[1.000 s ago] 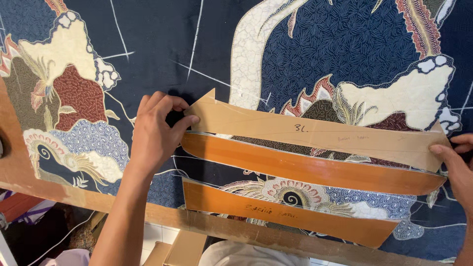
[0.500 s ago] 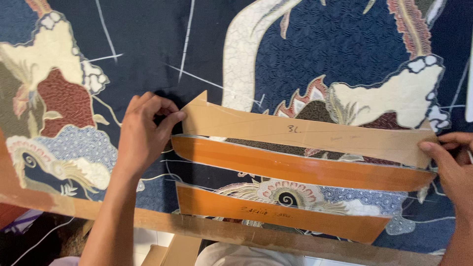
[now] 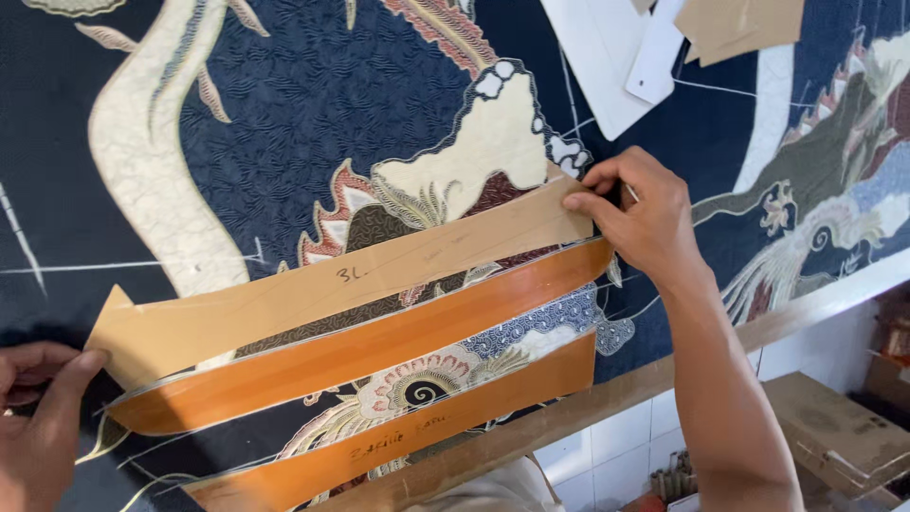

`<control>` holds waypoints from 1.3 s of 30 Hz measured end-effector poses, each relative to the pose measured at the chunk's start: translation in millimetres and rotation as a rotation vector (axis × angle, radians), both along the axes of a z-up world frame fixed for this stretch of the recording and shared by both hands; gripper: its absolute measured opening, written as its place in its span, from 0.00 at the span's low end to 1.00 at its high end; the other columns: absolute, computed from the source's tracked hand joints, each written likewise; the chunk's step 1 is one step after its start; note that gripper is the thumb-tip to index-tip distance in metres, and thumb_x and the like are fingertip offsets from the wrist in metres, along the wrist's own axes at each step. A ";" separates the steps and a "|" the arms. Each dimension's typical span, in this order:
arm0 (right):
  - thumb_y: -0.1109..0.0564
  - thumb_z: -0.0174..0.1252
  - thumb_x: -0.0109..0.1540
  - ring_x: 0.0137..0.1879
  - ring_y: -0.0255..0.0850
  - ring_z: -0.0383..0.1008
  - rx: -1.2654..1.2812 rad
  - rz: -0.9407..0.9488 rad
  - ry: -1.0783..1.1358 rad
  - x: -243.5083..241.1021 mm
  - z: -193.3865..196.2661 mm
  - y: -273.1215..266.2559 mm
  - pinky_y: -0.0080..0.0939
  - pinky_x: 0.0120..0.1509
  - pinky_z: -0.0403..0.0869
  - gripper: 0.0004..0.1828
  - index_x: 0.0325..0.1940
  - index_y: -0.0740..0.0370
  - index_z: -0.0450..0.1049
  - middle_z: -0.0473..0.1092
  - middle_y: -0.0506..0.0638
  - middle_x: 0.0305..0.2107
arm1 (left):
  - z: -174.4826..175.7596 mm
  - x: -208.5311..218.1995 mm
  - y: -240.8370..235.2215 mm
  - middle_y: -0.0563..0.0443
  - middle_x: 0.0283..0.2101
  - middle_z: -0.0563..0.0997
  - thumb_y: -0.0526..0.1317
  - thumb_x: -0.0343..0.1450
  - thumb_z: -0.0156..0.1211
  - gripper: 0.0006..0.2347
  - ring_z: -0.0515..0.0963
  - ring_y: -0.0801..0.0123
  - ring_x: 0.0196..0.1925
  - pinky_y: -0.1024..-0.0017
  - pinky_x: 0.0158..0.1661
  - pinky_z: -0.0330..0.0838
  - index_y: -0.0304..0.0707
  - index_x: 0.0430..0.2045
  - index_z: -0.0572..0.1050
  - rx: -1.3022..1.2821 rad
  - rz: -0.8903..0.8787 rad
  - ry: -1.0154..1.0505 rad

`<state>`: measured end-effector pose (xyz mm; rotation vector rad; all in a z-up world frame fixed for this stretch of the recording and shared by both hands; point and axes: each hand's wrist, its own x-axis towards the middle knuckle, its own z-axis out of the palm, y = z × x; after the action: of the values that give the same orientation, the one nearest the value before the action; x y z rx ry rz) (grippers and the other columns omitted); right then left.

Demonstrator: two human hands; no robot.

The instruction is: The person places a long orange template on a large patterned fabric and uses a white marker to draw lines along its edges. They then place a second, shorter template above the first and mark along its edges as well.

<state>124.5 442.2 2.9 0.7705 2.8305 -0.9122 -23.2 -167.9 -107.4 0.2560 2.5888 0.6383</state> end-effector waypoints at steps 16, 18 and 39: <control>0.59 0.74 0.59 0.33 0.35 0.67 -0.037 0.070 0.074 7.6 -8.1 8.9 0.37 0.35 0.64 0.11 0.39 0.64 0.78 0.70 0.47 0.32 | -101.4 12.7 -116.4 0.40 0.35 0.82 0.40 0.87 0.52 0.13 0.81 0.69 0.38 0.73 0.45 0.74 0.26 0.37 0.73 0.093 0.081 -0.159; 0.59 0.74 0.59 0.31 0.34 0.66 -0.049 0.047 0.045 7.6 -7.2 8.8 0.36 0.33 0.64 0.11 0.39 0.64 0.78 0.69 0.47 0.31 | -97.1 10.4 -112.6 0.40 0.34 0.82 0.39 0.87 0.52 0.14 0.81 0.69 0.37 0.73 0.44 0.74 0.25 0.36 0.73 0.071 0.052 -0.153; 0.60 0.75 0.59 0.32 0.32 0.65 -0.009 0.034 0.016 10.1 -5.9 7.5 0.34 0.35 0.64 0.13 0.41 0.64 0.78 0.70 0.47 0.32 | 5.8 -0.4 16.1 0.43 0.33 0.78 0.35 0.80 0.67 0.08 0.78 0.65 0.35 0.67 0.44 0.74 0.27 0.34 0.78 -0.073 -0.025 0.066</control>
<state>134.7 449.7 -2.9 0.7146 2.8416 -0.9297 -23.5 -151.7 -101.6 0.2894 2.6611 0.5337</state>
